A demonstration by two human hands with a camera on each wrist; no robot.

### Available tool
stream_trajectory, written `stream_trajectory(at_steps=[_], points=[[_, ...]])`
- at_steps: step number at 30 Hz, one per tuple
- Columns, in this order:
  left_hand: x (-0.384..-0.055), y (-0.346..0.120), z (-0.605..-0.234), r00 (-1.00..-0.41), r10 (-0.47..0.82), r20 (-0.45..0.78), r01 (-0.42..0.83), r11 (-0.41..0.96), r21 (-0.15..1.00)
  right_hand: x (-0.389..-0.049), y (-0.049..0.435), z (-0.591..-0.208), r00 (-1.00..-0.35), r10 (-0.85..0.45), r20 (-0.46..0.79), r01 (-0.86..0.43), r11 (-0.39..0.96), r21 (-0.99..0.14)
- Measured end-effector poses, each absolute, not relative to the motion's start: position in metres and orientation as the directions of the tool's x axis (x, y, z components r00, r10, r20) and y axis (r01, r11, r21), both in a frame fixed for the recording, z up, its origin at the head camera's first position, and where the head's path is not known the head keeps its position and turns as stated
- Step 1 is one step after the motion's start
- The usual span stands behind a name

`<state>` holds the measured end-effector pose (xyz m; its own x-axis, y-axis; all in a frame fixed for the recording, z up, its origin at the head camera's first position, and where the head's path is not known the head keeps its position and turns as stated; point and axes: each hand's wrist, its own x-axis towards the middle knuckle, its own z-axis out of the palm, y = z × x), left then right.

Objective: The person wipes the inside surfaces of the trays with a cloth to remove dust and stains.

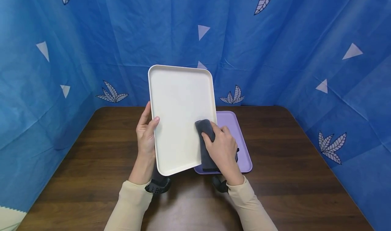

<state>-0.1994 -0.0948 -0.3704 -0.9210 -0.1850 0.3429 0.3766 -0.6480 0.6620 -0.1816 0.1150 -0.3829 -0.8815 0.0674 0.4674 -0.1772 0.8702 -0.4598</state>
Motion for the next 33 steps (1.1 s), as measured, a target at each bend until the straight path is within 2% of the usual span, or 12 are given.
stream_trajectory(at_steps=[8,15,21,27,33], points=[[-0.199,-0.095,-0.37,-0.92,-0.187,0.345,0.382,-0.633,0.674,-0.177,0.107,-0.382,-0.889,0.067,0.452,-0.18,0.859,-0.479],[-0.2,-0.094,-0.371,-0.921,-0.191,0.34,0.38,-0.632,0.675,-0.168,0.091,-0.38,-0.874,0.016,0.485,-0.242,0.852,-0.464],[-0.201,-0.094,-0.372,-0.917,-0.194,0.349,0.39,-0.621,0.68,-0.16,0.075,-0.378,-0.832,-0.048,0.553,-0.325,0.851,-0.414],[-0.202,-0.095,-0.371,-0.918,-0.195,0.346,0.388,-0.628,0.674,-0.15,0.057,-0.374,-0.756,-0.15,0.637,-0.439,0.838,-0.324],[-0.203,-0.096,-0.372,-0.924,-0.198,0.327,0.377,-0.618,0.69,-0.137,0.037,-0.367,-0.715,-0.232,0.66,-0.492,0.837,-0.239]])
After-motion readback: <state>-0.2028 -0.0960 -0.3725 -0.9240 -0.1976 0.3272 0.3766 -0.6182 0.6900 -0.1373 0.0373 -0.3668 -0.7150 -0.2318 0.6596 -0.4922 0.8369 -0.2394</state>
